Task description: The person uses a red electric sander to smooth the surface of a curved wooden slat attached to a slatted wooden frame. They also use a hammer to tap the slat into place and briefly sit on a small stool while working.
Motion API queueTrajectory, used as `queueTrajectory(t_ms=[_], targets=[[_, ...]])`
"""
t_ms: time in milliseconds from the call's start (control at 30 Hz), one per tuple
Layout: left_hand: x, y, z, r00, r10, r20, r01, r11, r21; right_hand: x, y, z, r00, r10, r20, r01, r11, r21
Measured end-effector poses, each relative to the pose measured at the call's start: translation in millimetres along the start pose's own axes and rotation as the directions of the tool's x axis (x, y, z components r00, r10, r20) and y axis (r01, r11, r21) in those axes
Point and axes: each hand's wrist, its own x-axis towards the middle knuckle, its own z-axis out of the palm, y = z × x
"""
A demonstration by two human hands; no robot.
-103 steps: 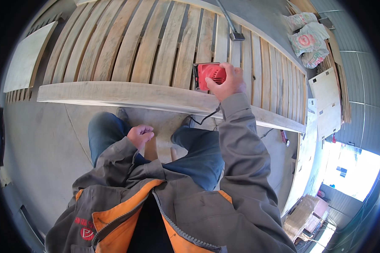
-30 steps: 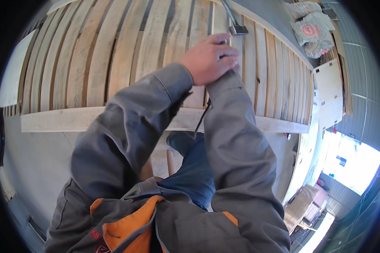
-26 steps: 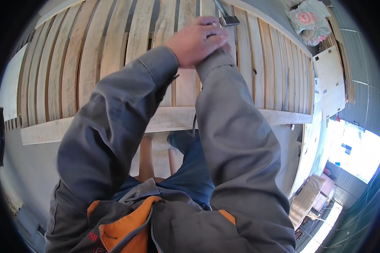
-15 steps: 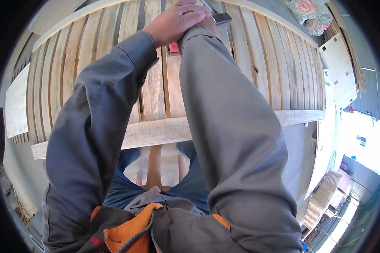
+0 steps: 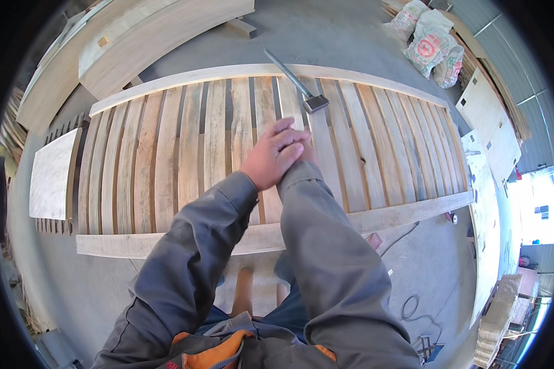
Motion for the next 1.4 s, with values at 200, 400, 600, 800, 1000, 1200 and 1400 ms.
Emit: queueTrajectory(t_ms=[200, 400, 600, 800, 1000, 1200, 1400], targets=[[-45.1, 23.1, -2.1, 0.999, -0.038, -0.033, 0.040, 0.997, 0.062, -47.2, -14.8, 16.2, 0.992, -0.095, 0.079, 0.100, 0.992, -0.071], [-64.3, 25.0, -1.9, 0.999, -0.034, -0.006, 0.034, 0.996, -0.085, -67.3, -13.2, 16.1, 0.979, -0.160, 0.128, 0.189, 0.946, -0.264], [-65.5, 13.9, 4.5, 0.999, 0.016, -0.031, -0.019, 0.994, -0.107, -47.8, -19.4, 24.3, 0.964, -0.234, 0.128, 0.266, 0.866, -0.424], [-32.2, -8.7, -3.4, 0.999, 0.024, -0.022, -0.028, 0.979, -0.203, -14.7, -14.7, 16.8, 0.963, -0.223, 0.151, 0.269, 0.829, -0.490], [1.2, -31.7, -16.1, 0.999, 0.009, -0.053, -0.019, 0.980, -0.198, 36.9, -18.2, 14.9, 0.967, -0.197, 0.160, 0.249, 0.860, -0.445], [38.7, -46.0, -17.9, 0.998, -0.010, -0.060, -0.004, 0.971, -0.238, 82.8, 0.4, 20.8, 0.982, -0.105, 0.156, 0.138, 0.966, -0.220], [57.9, -60.7, -28.5, 0.996, 0.006, -0.086, -0.022, 0.982, -0.188, 97.5, -6.1, 1.4, 0.983, -0.023, 0.181, 0.032, 0.998, -0.051]])
